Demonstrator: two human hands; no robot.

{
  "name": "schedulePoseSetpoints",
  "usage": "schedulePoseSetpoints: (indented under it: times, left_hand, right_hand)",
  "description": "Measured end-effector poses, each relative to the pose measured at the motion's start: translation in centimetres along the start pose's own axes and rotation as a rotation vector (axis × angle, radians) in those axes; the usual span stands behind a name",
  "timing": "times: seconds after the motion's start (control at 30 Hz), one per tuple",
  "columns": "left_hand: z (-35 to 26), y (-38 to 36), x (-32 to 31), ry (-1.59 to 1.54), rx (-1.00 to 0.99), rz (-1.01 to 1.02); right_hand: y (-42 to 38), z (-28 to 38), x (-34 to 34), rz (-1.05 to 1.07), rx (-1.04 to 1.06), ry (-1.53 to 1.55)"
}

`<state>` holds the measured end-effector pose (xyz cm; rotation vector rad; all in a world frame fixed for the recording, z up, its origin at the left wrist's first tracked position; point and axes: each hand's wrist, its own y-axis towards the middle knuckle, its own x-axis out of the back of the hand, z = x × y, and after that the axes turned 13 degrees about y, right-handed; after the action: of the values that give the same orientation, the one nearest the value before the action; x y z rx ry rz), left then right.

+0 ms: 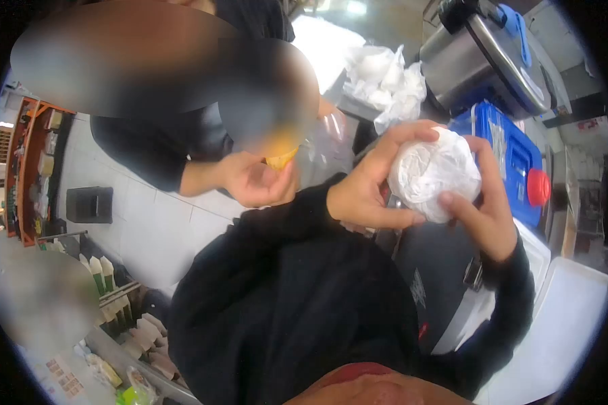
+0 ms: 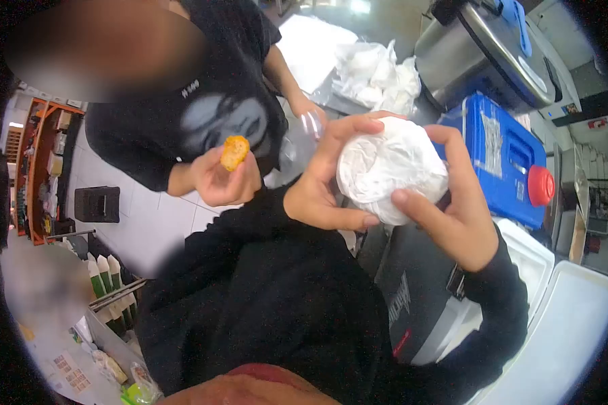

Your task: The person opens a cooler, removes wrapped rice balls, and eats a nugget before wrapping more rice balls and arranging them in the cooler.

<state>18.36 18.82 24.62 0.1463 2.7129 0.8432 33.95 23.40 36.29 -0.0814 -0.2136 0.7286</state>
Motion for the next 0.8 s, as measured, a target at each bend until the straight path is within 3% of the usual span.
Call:
schedulePoseSetpoints:
  times: [0.03, 0.1, 0.13, 0.27, 0.37, 0.47, 0.57, 0.67, 0.8]
  left_hand:
    - [0.0, -0.7, -0.2, -0.068, 0.067, -0.006]
    - [-0.5, -1.6, -0.2, -0.164, 0.178, -0.006]
    - [-0.2, -2.1, -0.3, -0.108, 0.221, -0.053]
    - [0.8, -3.5, 0.1, -0.137, 0.313, 0.003]
    - [1.2, -3.9, 0.4, -0.097, 0.306, -0.028]
    - [1.9, -3.8, 0.9, 0.010, 0.282, -0.097]
    - [0.8, -5.0, 2.8, -0.331, 0.920, -0.205]
    - [-4.5, -4.1, 10.7, -1.840, 2.317, -0.107]
    - [-4.3, -3.2, 9.1, -1.857, 2.282, -0.072]
  right_hand:
    - [-0.2, 0.1, 0.0, 0.034, -0.101, 0.043]
    - [0.0, -0.4, 0.3, 0.122, -0.096, 0.003]
    - [0.1, -1.7, 0.3, 0.142, 0.046, -0.093]
    - [0.6, 1.5, -0.5, 0.300, -0.279, -0.463]
    - [0.9, 0.7, -0.8, 0.312, 0.025, -0.781]
    - [1.6, 0.5, -2.0, 0.159, 0.373, -0.729]
    - [2.4, 1.5, -2.9, 0.358, 0.452, -0.467]
    - [3.2, 0.3, -4.2, 0.501, 0.502, -0.400]
    - [3.7, -1.5, -5.6, 0.597, 0.464, -0.344]
